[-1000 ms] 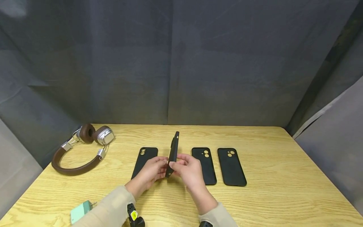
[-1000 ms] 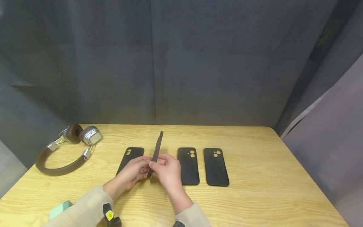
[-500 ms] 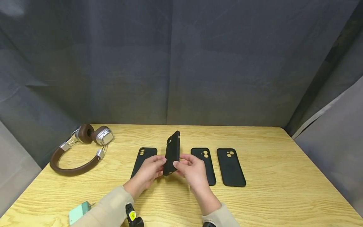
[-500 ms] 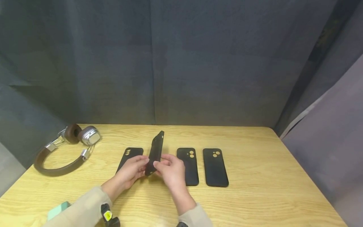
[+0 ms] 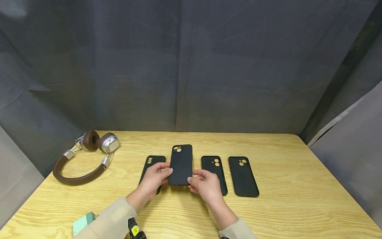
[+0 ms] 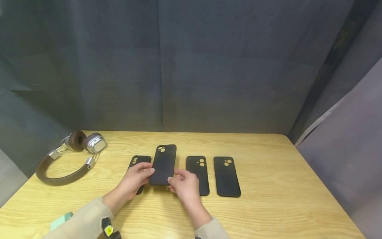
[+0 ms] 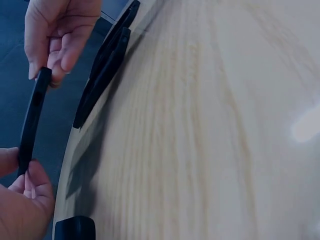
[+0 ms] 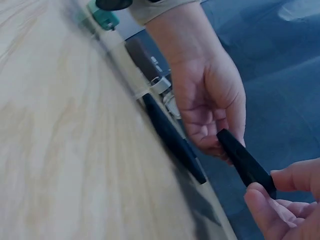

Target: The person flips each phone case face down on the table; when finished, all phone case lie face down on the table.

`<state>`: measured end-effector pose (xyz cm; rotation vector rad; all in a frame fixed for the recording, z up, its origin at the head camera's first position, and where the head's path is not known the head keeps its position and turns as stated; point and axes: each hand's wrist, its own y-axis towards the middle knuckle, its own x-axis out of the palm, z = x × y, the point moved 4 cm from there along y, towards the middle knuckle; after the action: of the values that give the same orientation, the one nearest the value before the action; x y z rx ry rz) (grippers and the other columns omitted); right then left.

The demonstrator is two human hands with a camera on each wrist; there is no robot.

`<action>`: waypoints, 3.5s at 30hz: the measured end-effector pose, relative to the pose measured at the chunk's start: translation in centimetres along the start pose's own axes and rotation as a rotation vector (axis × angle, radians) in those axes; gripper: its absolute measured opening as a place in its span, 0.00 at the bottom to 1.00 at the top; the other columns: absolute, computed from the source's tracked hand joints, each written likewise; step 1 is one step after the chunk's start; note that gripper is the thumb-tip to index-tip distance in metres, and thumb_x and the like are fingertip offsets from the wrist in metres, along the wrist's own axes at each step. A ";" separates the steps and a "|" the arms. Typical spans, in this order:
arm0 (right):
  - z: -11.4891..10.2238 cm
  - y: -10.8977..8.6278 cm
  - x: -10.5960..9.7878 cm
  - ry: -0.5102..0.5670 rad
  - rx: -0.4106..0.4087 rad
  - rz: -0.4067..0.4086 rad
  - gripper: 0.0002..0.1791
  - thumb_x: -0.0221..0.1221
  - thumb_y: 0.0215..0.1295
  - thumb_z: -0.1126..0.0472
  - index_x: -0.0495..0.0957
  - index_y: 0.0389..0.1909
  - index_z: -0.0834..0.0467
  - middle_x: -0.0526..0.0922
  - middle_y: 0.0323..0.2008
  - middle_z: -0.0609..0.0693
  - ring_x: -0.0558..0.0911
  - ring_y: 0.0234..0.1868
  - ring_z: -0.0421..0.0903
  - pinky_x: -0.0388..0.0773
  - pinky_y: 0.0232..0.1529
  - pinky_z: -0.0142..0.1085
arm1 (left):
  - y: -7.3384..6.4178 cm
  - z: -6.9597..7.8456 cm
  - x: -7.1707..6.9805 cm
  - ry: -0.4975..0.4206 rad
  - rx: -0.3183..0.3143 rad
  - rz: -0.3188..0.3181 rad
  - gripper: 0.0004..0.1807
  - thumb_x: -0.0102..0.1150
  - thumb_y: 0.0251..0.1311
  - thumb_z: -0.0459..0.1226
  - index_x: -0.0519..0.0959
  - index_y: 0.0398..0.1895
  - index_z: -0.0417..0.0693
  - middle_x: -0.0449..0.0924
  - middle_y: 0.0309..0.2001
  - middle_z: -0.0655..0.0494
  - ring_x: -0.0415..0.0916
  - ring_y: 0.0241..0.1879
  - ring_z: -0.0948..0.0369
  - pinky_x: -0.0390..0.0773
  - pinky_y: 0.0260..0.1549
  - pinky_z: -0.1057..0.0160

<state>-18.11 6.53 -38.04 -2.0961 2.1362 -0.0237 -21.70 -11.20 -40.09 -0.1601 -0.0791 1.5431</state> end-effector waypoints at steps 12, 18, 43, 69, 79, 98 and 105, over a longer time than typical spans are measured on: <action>2.1 0.4 0.3 -0.174 -0.005 -0.049 0.19 0.61 0.56 0.68 0.74 0.48 0.73 0.82 0.26 0.54 0.80 0.23 0.42 0.80 0.27 0.35 | -1.0 -0.3 0.2 0.246 0.054 -0.027 0.20 0.57 0.57 0.28 0.72 0.53 0.27 0.76 0.38 0.44 0.74 0.35 0.60 0.79 0.34 0.62; 2.4 0.5 0.4 -0.287 -0.045 -0.058 0.20 0.60 0.57 0.67 0.74 0.49 0.74 0.82 0.26 0.53 0.80 0.22 0.41 0.78 0.26 0.34 | -1.0 0.1 0.4 0.391 0.058 -0.024 0.21 0.58 0.56 0.29 0.73 0.53 0.29 0.76 0.39 0.45 0.72 0.38 0.58 0.76 0.35 0.63; 3.0 1.0 1.2 -0.522 -0.062 -0.033 0.18 0.60 0.57 0.66 0.75 0.48 0.71 0.76 0.17 0.47 0.78 0.18 0.39 0.72 0.26 0.33 | -1.2 0.3 1.8 0.768 0.060 -0.052 0.25 0.63 0.51 0.30 0.73 0.53 0.28 0.78 0.40 0.45 0.74 0.48 0.50 0.74 0.47 0.51; -1.2 0.4 -2.8 -0.475 -0.081 0.103 0.22 0.61 0.57 0.63 0.74 0.51 0.70 0.78 0.22 0.49 0.79 0.22 0.40 0.74 0.26 0.34 | -1.4 2.4 4.3 0.479 0.251 -0.126 0.22 0.57 0.59 0.31 0.71 0.57 0.32 0.77 0.48 0.39 0.78 0.46 0.51 0.79 0.41 0.59; -0.5 0.7 -6.9 -0.556 -0.052 0.154 0.22 0.62 0.56 0.62 0.75 0.51 0.69 0.78 0.26 0.51 0.81 0.25 0.42 0.75 0.28 0.36 | -0.4 1.7 7.6 0.328 0.207 -0.160 0.22 0.57 0.57 0.29 0.71 0.55 0.28 0.77 0.47 0.36 0.78 0.47 0.48 0.79 0.42 0.60; 1.5 0.9 -9.7 -0.819 -0.014 0.062 0.18 0.62 0.57 0.63 0.76 0.46 0.70 0.78 0.19 0.48 0.76 0.21 0.41 0.73 0.30 0.40 | 0.7 0.6 10.1 0.510 0.176 -0.129 0.20 0.64 0.51 0.29 0.77 0.49 0.31 0.81 0.31 0.49 0.78 0.34 0.58 0.78 0.34 0.63; 2.0 1.2 -9.5 -0.863 -0.010 0.047 0.15 0.62 0.56 0.65 0.78 0.44 0.69 0.78 0.19 0.48 0.76 0.22 0.42 0.72 0.29 0.40 | 0.9 0.5 10.3 0.517 0.144 -0.128 0.20 0.64 0.50 0.28 0.77 0.48 0.29 0.80 0.31 0.51 0.77 0.34 0.60 0.78 0.36 0.62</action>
<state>-18.91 16.23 -39.22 -1.6005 1.6260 0.7476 -22.33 -0.83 -40.28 -0.4256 0.4220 1.3341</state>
